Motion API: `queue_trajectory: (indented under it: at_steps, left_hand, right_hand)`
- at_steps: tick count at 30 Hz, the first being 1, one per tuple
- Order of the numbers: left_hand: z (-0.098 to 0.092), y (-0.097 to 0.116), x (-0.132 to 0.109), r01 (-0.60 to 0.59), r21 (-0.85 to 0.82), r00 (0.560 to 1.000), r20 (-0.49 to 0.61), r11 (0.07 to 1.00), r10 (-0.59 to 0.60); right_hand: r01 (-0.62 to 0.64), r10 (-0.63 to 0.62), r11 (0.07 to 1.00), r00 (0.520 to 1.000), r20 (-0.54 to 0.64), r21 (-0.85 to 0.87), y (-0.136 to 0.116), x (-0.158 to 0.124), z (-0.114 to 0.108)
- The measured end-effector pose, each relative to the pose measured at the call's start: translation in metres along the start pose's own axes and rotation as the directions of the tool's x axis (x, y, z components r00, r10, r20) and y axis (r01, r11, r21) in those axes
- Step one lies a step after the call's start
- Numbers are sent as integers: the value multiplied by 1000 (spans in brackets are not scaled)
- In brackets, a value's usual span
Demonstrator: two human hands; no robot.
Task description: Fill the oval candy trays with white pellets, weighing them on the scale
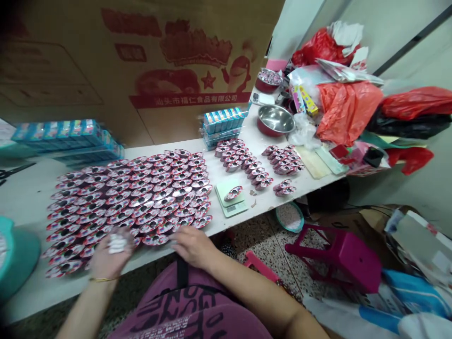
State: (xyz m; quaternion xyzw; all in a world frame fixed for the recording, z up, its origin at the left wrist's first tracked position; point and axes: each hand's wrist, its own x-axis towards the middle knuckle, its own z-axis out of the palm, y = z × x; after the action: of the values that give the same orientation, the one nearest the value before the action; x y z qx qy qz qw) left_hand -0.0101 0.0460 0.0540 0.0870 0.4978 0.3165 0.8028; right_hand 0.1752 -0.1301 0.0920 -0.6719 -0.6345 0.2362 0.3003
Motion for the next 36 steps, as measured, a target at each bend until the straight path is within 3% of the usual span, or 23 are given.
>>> queue_trajectory:
  at_steps: [1, 3, 6, 10, 15, 18, 20, 25, 28, 30, 33, 36]
  left_hand:
    - [18, -32, 1, 98, -31, 995, 36, 995, -97]
    - [46, -88, -1, 276, -45, 957, 102, 960, -270]
    - [71, -152, -6, 417, -83, 898, 192, 905, -396]
    - [104, -218, -8, 461, -124, 875, 233, 879, -425]
    - [146, -282, -12, 429, -181, 900, 169, 885, -401]
    - [158, -299, -14, 435, -209, 900, 138, 876, -414]
    - [164, -303, -13, 426, -213, 904, 129, 879, -407]
    - [185, -304, 1, 407, -204, 912, 152, 890, -382]
    - [194, -303, 9, 389, -219, 919, 166, 895, -358]
    - [193, -300, 11, 371, -206, 926, 148, 905, -346]
    - [184, -294, 9, 342, -201, 939, 105, 918, -327]
    - [171, -291, 2, 328, -217, 945, 76, 919, -319]
  right_hand:
    - [106, -104, 992, 994, 34, -67, -5, 10, -2]
    - [213, -194, 953, 975, 106, -215, -2, 15, -6]
    - [207, -161, 903, 976, 149, -378, 30, -3, -17]
    - [242, -155, 889, 958, 243, -388, 95, -36, -45]
    - [344, -227, 885, 908, 353, -315, 152, -63, -82]
    - [393, -285, 894, 868, 406, -214, 173, -70, -98]
    - [373, -292, 917, 869, 399, -140, 185, -70, -108]
    - [153, -167, 985, 961, 219, 76, 208, -61, -132]
    - [32, -39, 995, 996, 75, 99, 224, -47, -142]
    - [-28, 27, 999, 999, 32, 45, 235, -36, -145]
    - [-76, 80, 996, 994, 74, -54, 247, -24, -145]
    - [-125, 126, 992, 990, 62, -20, 252, -23, -145]
